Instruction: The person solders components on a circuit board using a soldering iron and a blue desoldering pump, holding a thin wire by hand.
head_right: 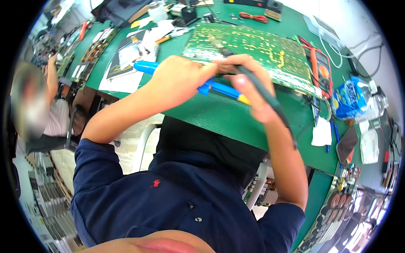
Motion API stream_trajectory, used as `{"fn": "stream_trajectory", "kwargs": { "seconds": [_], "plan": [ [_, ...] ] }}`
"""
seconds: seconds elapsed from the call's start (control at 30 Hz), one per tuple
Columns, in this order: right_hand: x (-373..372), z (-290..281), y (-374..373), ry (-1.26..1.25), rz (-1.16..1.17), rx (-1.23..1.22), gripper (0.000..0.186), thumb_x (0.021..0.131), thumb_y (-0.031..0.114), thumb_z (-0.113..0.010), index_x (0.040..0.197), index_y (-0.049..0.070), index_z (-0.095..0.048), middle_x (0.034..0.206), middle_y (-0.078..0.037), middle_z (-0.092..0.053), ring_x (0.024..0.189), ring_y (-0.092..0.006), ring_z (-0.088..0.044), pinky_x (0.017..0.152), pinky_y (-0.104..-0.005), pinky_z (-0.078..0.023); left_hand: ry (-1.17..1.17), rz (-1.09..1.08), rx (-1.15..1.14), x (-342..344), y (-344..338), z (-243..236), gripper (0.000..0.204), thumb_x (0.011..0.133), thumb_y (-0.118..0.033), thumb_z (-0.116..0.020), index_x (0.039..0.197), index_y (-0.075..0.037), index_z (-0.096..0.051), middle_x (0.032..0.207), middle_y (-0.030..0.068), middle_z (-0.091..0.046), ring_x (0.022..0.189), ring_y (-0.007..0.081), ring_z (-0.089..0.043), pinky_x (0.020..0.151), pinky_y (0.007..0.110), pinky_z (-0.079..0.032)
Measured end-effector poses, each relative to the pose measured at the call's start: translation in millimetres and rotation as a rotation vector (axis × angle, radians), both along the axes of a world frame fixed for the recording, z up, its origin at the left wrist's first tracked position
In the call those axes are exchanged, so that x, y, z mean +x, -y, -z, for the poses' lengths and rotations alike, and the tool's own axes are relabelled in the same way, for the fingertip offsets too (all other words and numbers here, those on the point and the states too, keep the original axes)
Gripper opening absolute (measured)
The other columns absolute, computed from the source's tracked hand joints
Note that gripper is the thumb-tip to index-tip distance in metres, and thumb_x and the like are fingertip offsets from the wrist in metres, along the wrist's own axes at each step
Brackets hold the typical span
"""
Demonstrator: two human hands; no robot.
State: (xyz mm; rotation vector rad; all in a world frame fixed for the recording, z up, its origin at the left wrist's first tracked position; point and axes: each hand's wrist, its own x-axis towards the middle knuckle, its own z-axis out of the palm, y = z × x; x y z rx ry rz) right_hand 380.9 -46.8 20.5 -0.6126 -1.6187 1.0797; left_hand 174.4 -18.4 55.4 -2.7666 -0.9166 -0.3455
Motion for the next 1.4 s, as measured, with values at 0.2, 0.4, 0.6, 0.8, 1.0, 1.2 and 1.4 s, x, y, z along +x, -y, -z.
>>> {"fn": "stream_trajectory", "kwargs": {
  "seconds": [0.2,0.4,0.6,0.8,1.0,1.2,1.4],
  "plan": [
    [5,-9,-8,-0.02,0.213,0.128,0.052,0.09,0.048,-0.047,0.111,0.001,-0.051,0.113,-0.019,-0.06,0.1,-0.0251,-0.058,0.085,-0.0349,-0.045,0.104,-0.258,-0.042,-75,-19,-2,0.025,0.077,-0.014,-0.061,0.1,-0.013,-0.051,0.071,0.0118,-0.061,0.068,0.0334,-0.061,0.059,0.044,-0.046],
    [12,-9,-10,0.026,0.332,0.125,0.045,0.091,0.042,-0.046,0.11,0.001,-0.053,0.109,-0.017,-0.063,0.095,-0.0214,-0.059,0.081,-0.0316,-0.046,0.217,-0.51,-0.324,-114,-37,-17,0.042,0.081,-0.02,-0.062,0.115,-0.001,-0.046,0.087,0.0187,-0.058,0.066,0.0304,-0.06,0.065,0.039,-0.048],
    [12,-9,-9,0.049,0.336,0.144,0.041,0.092,0.037,-0.046,0.109,0.001,-0.054,0.108,-0.017,-0.064,0.093,-0.0204,-0.059,0.079,-0.0308,-0.047,0.118,-0.539,-0.477,-107,-86,4,0.044,0.081,-0.032,-0.063,0.101,0.007,-0.053,0.074,0.014,-0.063,0.062,0.0176,-0.064,0.058,0.031,-0.052],
    [16,-8,-10,0.04,0.348,0.139,0.039,0.092,0.035,-0.045,0.109,0.001,-0.055,0.107,-0.017,-0.064,0.091,-0.0202,-0.06,0.077,-0.0302,-0.047,0.026,-0.626,-0.547,-63,-125,22,0.047,0.082,-0.039,-0.062,0.088,0.008,-0.058,0.064,0.016,-0.062,0.049,0.0222,-0.063,0.047,0.033,-0.053],
    [10,-9,-11,0.016,0.402,0.107,0.03,0.093,0.025,-0.049,0.109,0.0,-0.054,0.105,-0.017,-0.065,0.088,-0.0184,-0.06,0.074,-0.027,-0.047,0.253,-0.491,-0.092,-71,-138,40,0.048,0.08,-0.037,-0.065,0.1,0.006,-0.058,0.09,0.0219,-0.065,0.089,0.0355,-0.062,0.08,0.042,-0.047],
    [8,-12,-9,0.06,0.47,0.091,0.047,0.097,0.039,-0.037,0.118,-0.002,-0.049,0.104,-0.018,-0.065,0.089,-0.0186,-0.061,0.076,-0.0279,-0.046,0.304,-0.417,-0.041,-129,-85,37,0.024,0.087,-0.018,-0.057,0.106,-0.004,-0.06,0.096,0.0115,-0.063,0.09,0.0289,-0.061,0.081,0.036,-0.047],
    [6,-11,-11,0.073,0.443,0.106,0.054,0.097,0.044,-0.035,0.117,-0.005,-0.048,0.105,-0.021,-0.063,0.088,-0.0193,-0.061,0.076,-0.0277,-0.046,0.263,-0.204,-0.037,-170,-37,55,0.024,0.086,-0.016,-0.06,0.107,-0.005,-0.061,0.103,0.0119,-0.06,0.099,0.0299,-0.056,0.086,0.036,-0.043]
  ]
}}
